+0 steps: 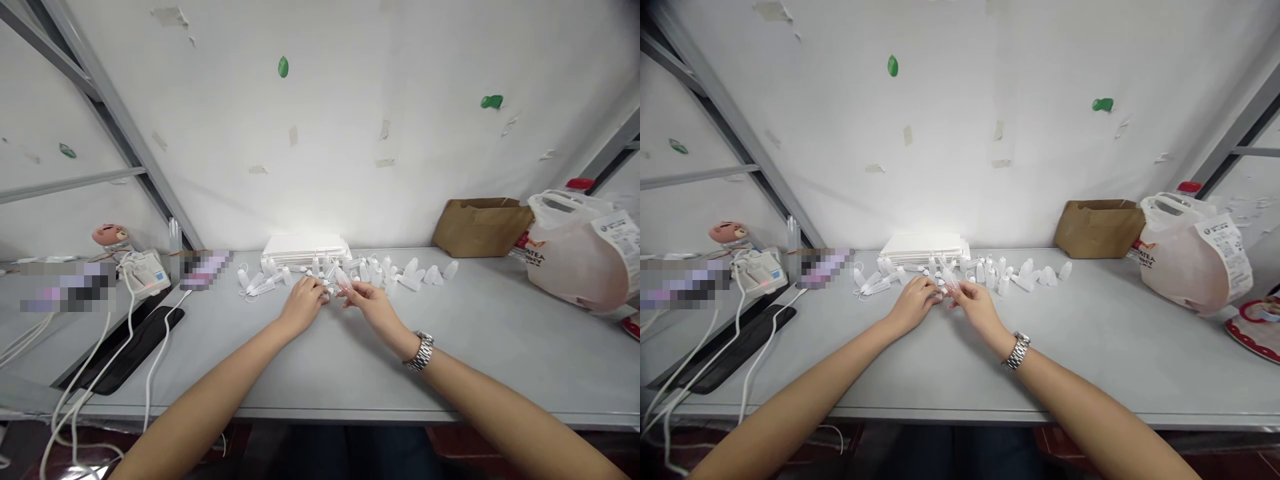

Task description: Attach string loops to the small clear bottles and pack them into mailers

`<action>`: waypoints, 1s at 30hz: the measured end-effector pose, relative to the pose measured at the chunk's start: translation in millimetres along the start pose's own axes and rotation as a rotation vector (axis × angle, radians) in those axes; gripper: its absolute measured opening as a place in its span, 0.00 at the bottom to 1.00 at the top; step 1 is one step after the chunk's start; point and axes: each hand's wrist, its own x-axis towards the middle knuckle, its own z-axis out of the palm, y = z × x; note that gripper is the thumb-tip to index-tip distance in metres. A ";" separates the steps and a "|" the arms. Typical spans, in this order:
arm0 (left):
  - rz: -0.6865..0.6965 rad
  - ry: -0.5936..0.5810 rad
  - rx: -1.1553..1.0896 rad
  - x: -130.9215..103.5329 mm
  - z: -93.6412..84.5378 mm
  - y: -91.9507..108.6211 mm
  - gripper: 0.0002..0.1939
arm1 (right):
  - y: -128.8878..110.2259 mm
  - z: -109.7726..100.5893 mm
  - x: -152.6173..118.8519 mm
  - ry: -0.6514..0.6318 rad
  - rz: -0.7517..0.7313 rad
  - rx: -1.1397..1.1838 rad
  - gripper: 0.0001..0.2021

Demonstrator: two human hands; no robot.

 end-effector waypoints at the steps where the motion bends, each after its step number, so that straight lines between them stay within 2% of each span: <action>1: -0.013 -0.002 -0.028 -0.1 -0.8 0.0 0.07 | 0.1 -0.2 -0.1 -0.003 0.001 0.001 0.16; 5: -0.116 0.041 -0.251 2.0 -10.3 0.3 0.07 | -1.7 -1.2 -0.8 -0.012 0.008 0.012 0.16; 9: -0.326 0.140 -0.699 6.7 -28.5 0.1 0.09 | -6.0 -1.8 -1.6 -0.071 -0.015 -0.035 0.15; 11: -0.370 0.113 -0.973 7.6 -36.5 1.1 0.12 | -7.5 -2.1 -1.9 -0.103 -0.048 -0.078 0.15; 14: -0.365 0.082 -1.175 7.0 -43.3 4.3 0.13 | -8.2 -3.2 -1.8 -0.115 -0.076 -0.125 0.14; 23: -0.352 0.021 -1.108 5.6 -47.3 10.5 0.11 | -6.2 -5.0 -0.7 -0.133 -0.096 -0.173 0.15; 30: -0.352 0.041 -1.046 4.0 -48.0 9.9 0.10 | -11.7 -5.4 -3.2 -0.151 -0.110 -0.279 0.14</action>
